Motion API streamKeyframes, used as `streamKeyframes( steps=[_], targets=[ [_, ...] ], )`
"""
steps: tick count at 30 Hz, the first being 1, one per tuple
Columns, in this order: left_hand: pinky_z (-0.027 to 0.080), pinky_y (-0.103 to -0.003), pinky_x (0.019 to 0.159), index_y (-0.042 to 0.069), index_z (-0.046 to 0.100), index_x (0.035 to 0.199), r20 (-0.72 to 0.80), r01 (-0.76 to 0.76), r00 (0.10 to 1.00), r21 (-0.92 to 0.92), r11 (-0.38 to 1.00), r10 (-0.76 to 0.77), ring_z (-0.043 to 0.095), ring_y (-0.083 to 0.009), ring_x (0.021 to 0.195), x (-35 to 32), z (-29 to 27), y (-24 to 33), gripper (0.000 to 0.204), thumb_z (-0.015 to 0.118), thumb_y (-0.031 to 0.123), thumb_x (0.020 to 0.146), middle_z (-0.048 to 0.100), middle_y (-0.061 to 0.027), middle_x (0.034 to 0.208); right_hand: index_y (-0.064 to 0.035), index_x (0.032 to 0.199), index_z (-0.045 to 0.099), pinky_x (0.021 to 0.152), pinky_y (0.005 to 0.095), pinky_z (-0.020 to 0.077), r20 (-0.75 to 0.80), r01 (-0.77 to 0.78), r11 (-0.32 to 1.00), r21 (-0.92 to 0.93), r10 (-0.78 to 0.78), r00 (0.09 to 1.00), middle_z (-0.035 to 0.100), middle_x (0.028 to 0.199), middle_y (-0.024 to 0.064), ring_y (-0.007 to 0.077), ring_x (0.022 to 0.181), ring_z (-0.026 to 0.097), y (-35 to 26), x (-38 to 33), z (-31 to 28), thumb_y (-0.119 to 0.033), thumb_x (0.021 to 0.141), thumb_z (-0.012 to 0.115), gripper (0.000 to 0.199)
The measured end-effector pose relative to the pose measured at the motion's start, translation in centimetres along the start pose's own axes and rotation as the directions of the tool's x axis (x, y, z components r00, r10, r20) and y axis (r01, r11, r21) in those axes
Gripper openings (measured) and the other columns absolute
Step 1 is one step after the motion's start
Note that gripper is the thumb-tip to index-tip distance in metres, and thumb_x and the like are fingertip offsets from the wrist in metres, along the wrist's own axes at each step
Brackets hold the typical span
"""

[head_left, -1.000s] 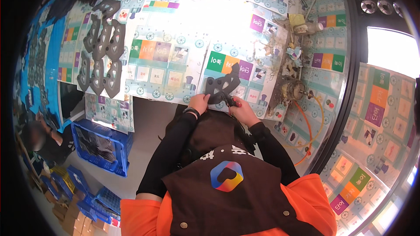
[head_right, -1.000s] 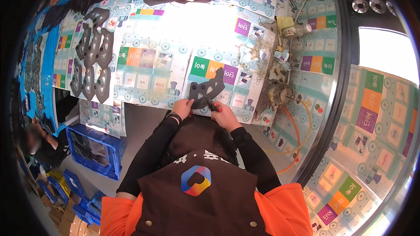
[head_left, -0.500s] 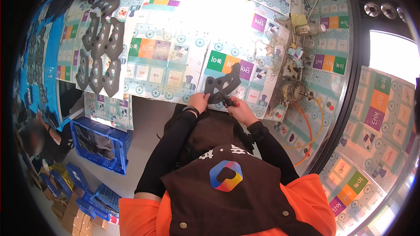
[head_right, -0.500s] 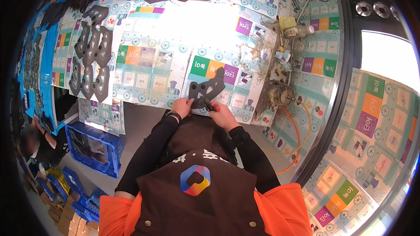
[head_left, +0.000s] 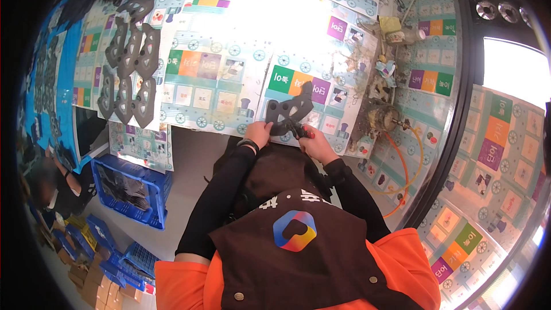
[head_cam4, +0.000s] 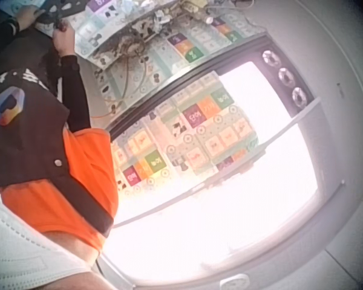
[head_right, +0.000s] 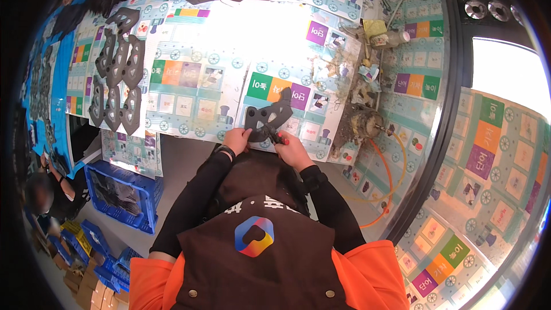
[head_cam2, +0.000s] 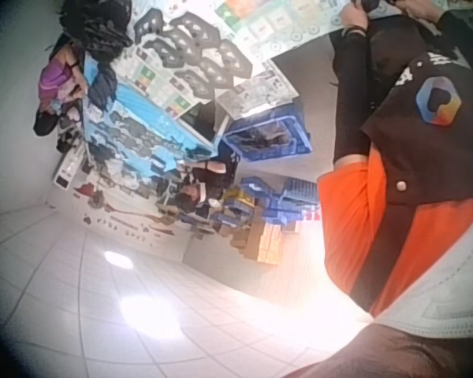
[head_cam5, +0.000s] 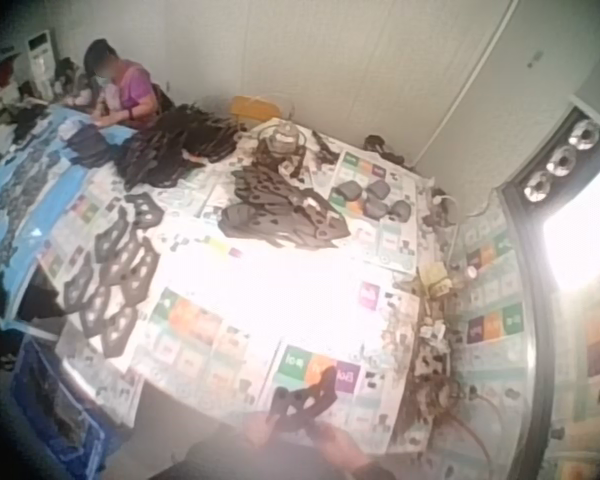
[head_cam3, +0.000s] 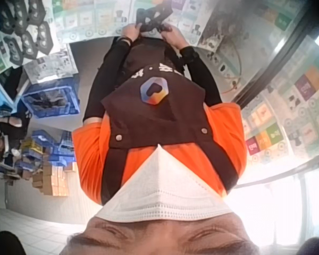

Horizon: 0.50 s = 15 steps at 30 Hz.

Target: Apply adhesive to specific areas of shoe upper components using a handheld dispenser.

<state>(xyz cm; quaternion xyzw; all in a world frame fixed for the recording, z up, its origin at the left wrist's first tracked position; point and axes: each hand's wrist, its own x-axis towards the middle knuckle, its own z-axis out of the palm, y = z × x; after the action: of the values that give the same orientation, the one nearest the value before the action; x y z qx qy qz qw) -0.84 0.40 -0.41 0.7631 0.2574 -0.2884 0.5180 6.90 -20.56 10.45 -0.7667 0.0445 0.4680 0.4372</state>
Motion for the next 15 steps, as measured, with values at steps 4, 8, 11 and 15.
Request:
streamKeyframes(
  steps=[4, 8, 11, 15],
  targets=[
    [0.056, -0.038, 0.062, -0.002, 0.068, 0.081, 0.029, 0.015, 0.999, -0.01, 1.0, -0.015, 0.07, -0.0258, 0.054, -0.4, -0.3, 0.7, 0.046, 0.052, 0.035, 0.105, 0.07, -0.0122, 0.064, -0.0007, 0.099, 0.061, 0.058, 0.0328, 0.0467, -0.032, 0.004, 0.997, 0.081, -0.001, 0.999, 0.059, 0.068, 0.0071, 0.0173, 0.06, 0.059, -0.2, -0.3, -0.2, -0.007, 0.085, 0.06, 0.015],
    [0.057, -0.037, 0.062, -0.002, 0.068, 0.082, 0.021, 0.006, 1.0, -0.018, 1.0, -0.006, 0.07, -0.0253, 0.054, -0.4, -0.3, 0.2, 0.046, 0.052, 0.035, 0.105, 0.07, -0.0121, 0.064, -0.0001, 0.099, 0.061, 0.057, 0.032, 0.0467, -0.046, -0.042, 0.997, 0.065, 0.045, 0.998, 0.059, 0.069, 0.0066, 0.0165, 0.06, 0.058, -1.8, -1.2, -0.7, -0.007, 0.086, 0.06, 0.015],
    [0.056, -0.035, 0.052, -0.004, 0.066, 0.082, 0.022, -0.003, 1.0, -0.064, 0.998, 0.005, 0.07, -0.0241, 0.052, -0.4, -0.2, 0.2, 0.045, 0.054, 0.033, 0.105, 0.07, -0.0135, 0.064, 0.0006, 0.099, 0.061, 0.057, 0.0314, 0.0468, -0.065, -0.051, 0.993, 0.105, 0.058, 0.996, 0.059, 0.07, 0.0068, 0.0161, 0.061, 0.058, -1.6, -1.2, -1.1, -0.007, 0.086, 0.059, 0.016],
    [0.056, -0.034, 0.051, -0.005, 0.066, 0.082, 0.02, 0.005, 1.0, -0.081, 0.997, -0.003, 0.071, -0.024, 0.053, -0.5, -0.3, 0.5, 0.045, 0.054, 0.033, 0.105, 0.07, -0.014, 0.064, -0.003, 0.099, 0.06, 0.044, 0.0269, 0.0353, -0.11, -0.017, 0.988, 0.156, 0.034, 0.993, 0.058, 0.069, 0.0036, 0.0121, 0.052, 0.051, -1.4, -1.0, -1.4, -0.006, 0.075, 0.058, 0.024]
  ],
)
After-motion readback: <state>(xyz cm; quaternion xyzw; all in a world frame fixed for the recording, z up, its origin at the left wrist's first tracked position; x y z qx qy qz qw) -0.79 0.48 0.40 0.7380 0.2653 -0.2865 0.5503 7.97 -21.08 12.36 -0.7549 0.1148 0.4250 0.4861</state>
